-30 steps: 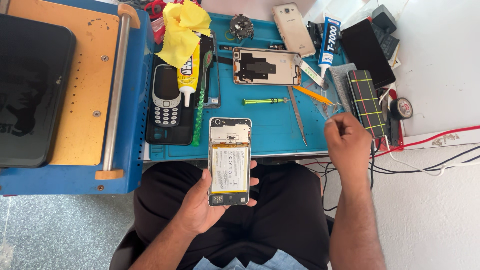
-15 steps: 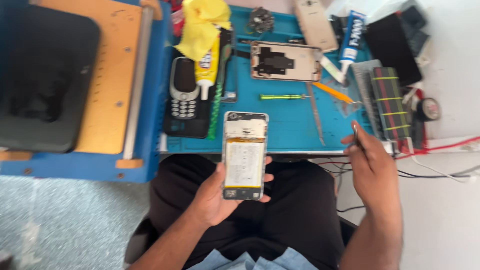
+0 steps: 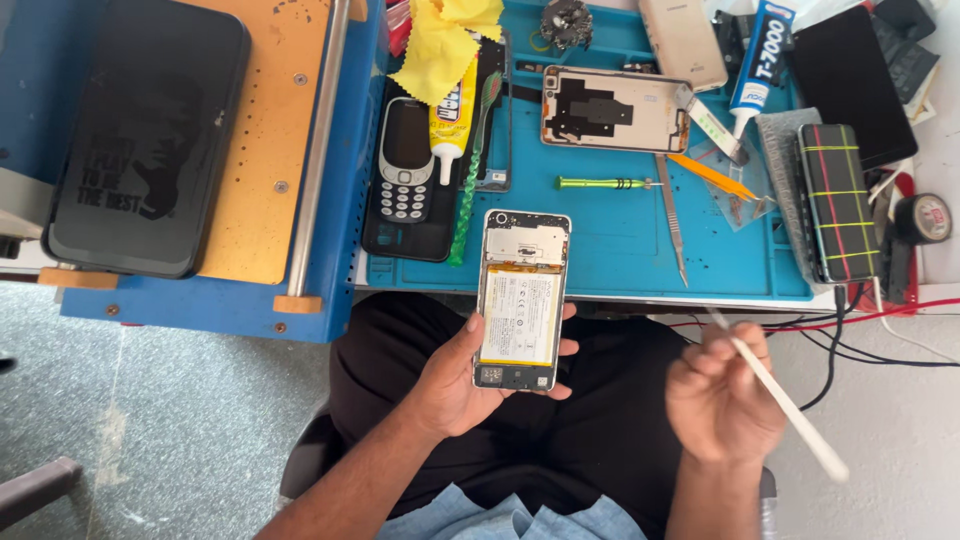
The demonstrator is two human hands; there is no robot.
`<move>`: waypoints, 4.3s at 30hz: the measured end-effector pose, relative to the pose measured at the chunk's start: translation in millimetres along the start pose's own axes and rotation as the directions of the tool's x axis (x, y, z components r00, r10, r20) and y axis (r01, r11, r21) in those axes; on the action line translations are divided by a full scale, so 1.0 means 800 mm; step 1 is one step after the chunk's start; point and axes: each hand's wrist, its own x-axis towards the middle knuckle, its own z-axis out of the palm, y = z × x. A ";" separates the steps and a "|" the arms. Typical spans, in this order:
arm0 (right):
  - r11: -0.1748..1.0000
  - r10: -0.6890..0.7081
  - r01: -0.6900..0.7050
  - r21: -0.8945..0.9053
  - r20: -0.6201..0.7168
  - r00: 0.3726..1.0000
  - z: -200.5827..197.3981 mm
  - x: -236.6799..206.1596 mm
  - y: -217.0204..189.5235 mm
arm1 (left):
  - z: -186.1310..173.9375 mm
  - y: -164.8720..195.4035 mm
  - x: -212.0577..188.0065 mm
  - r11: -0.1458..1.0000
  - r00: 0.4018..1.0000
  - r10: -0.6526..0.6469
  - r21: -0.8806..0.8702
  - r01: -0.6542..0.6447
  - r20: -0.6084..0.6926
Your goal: The person disassembles a smartphone by removing screws and prying open the case. They disconnect internal connectors and remove the battery using a screwdriver and a plastic pry tool. The person then reassembles the phone by reconnecting components and securing the case.
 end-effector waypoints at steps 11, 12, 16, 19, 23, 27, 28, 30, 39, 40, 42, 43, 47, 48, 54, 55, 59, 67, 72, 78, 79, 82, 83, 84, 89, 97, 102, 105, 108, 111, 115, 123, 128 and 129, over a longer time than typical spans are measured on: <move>0.780 0.096 -0.104 -0.617 -0.046 0.994 0.032 0.005 0.054 | 0.008 0.012 -0.002 1.000 0.999 0.027 0.000 -0.027 -0.028; 0.768 0.117 -0.122 -0.629 -0.050 0.992 0.036 0.005 0.056 | 0.009 0.013 -0.002 1.000 0.999 0.026 -0.002 -0.026 -0.032; 0.750 0.162 -0.178 -0.637 -0.083 0.983 0.045 0.009 0.060 | 0.008 0.016 -0.001 0.999 0.999 0.041 0.030 -0.040 -0.027; 0.765 0.196 -0.187 -0.616 -0.054 0.979 0.045 0.012 0.060 | 0.005 0.015 0.002 0.998 0.999 0.042 0.049 -0.041 -0.021; 0.765 0.185 -0.163 -0.622 -0.030 0.982 0.042 0.012 0.059 | 0.002 0.014 0.004 0.998 0.999 0.032 0.060 -0.031 -0.022; 0.766 0.149 -0.092 -0.637 0.037 0.988 0.037 0.009 0.058 | 0.003 0.013 0.004 0.998 0.999 0.026 0.061 -0.025 -0.022; 0.765 0.137 -0.068 -0.640 0.059 0.989 0.035 0.009 0.057 | 0.003 0.013 0.004 0.998 0.999 0.021 0.061 -0.020 -0.028; 0.773 0.102 -0.031 -0.634 0.076 0.992 0.032 0.009 0.057 | 0.004 0.014 0.004 0.998 0.999 0.010 0.060 -0.008 -0.037; 0.605 0.053 0.050 -0.795 0.102 0.993 0.041 0.007 0.069 | 0.006 0.020 0.006 0.999 0.998 0.004 0.046 -0.001 -0.059; 0.539 0.056 0.084 -0.838 0.135 0.989 0.044 0.007 0.072 | 0.006 0.020 0.006 0.999 0.998 0.005 0.049 -0.002 -0.064; 0.542 0.066 0.030 -0.840 0.079 0.995 0.052 0.005 0.076 | 0.005 0.021 0.006 0.998 0.997 0.006 0.055 -0.001 -0.074; 0.544 0.072 0.002 -0.839 0.049 0.996 0.055 0.005 0.078 | 0.004 0.021 0.006 0.998 0.997 0.011 0.059 -0.007 -0.072; 0.424 0.006 0.099 -0.900 0.112 0.994 0.063 0.005 0.081 | 0.001 0.020 0.007 0.996 0.997 0.041 0.084 -0.036 -0.060; 0.386 -0.006 0.118 -0.915 0.125 0.992 0.064 0.005 0.082 | 0.000 0.020 0.008 0.995 0.997 0.050 0.093 -0.044 -0.055; 0.410 -0.015 0.114 -0.905 0.119 0.993 0.066 0.007 0.084 | -0.002 0.013 0.005 0.987 0.997 0.071 0.147 -0.066 -0.025; 0.406 -0.013 0.116 -0.906 0.120 0.993 0.066 0.007 0.084 | -0.003 0.012 0.004 0.986 0.997 0.071 0.151 -0.066 -0.026; 0.402 0.013 0.094 -0.911 0.109 0.994 0.069 0.007 0.083 | -0.007 0.008 0.003 0.978 0.997 0.074 0.195 -0.068 -0.024; 0.373 0.232 -0.177 -0.911 -0.093 0.968 0.064 0.014 0.063 | -0.015 0.002 -0.001 0.946 1.000 -0.025 0.323 0.029 -0.016; 0.535 0.374 -0.416 -0.735 -0.235 0.897 0.051 0.019 0.055 | -0.015 -0.003 0.001 0.972 0.995 -0.093 0.211 0.099 -0.037; 0.363 0.386 -0.511 -0.779 -0.373 0.844 0.045 0.018 0.058 | -0.018 -0.010 -0.002 0.948 0.972 -0.179 0.239 0.211 -0.151; 0.304 0.378 -0.510 -0.804 -0.390 0.840 0.044 0.017 0.059 | -0.019 -0.012 -0.001 0.942 0.969 -0.181 0.255 0.220 -0.168; 0.238 0.365 -0.513 -0.825 -0.414 0.834 0.040 0.015 0.060 | -0.019 -0.015 0.000 0.937 0.963 -0.184 0.261 0.233 -0.199; 0.315 0.381 -0.534 -0.785 -0.410 0.828 0.037 0.016 0.059 | -0.019 -0.015 0.001 0.944 0.962 -0.187 0.235 0.232 -0.197; 0.389 0.396 -0.551 -0.738 -0.405 0.824 0.034 0.018 0.058 | -0.017 -0.015 0.001 0.951 0.962 -0.190 0.209 0.230 -0.194; 0.611 0.444 -0.563 -0.557 -0.347 0.826 0.025 0.019 0.054 | -0.004 -0.008 0.002 0.982 0.981 -0.154 0.088 0.165 -0.113; 0.755 0.495 -0.565 -0.333 -0.275 0.824 0.023 0.017 0.061 | 0.012 0.001 0.002 0.992 0.987 -0.123 -0.041 0.120 -0.106; 0.832 0.509 -0.534 -0.149 -0.176 0.842 0.018 0.015 0.075 | 0.016 0.002 0.000 0.995 0.993 -0.064 -0.084 0.056 -0.098; 0.841 0.505 -0.530 -0.111 -0.190 0.842 0.012 0.009 0.084 | 0.018 0.001 -0.001 0.996 0.990 -0.055 -0.077 0.046 -0.128; 0.848 0.502 -0.523 -0.081 -0.190 0.844 0.004 0.004 0.087 | 0.018 -0.002 -0.003 0.997 0.997 -0.015 -0.080 0.009 -0.081; 0.849 0.502 -0.522 -0.075 -0.192 0.843 -0.005 0.001 0.088 | 0.015 -0.006 -0.004 0.995 0.996 -0.047 -0.095 0.040 -0.071; 0.858 0.494 -0.513 -0.029 -0.230 0.839 -0.009 0.000 0.093 | 0.010 -0.011 -0.004 0.992 0.998 -0.024 -0.121 0.018 -0.052; 0.907 0.259 -0.294 -0.301 -0.151 0.954 0.012 0.006 0.079 | 0.008 -0.005 -0.010 0.986 0.999 -0.007 -0.169 0.000 -0.042; 0.928 0.113 -0.093 -0.362 0.035 0.993 0.016 0.013 0.068 | 0.009 -0.008 -0.007 0.988 0.999 -0.005 -0.155 -0.002 -0.045; 0.937 0.119 -0.107 -0.331 0.016 0.993 0.019 0.011 0.065 | 0.008 -0.009 -0.006 0.990 0.999 -0.007 -0.143 0.000 -0.048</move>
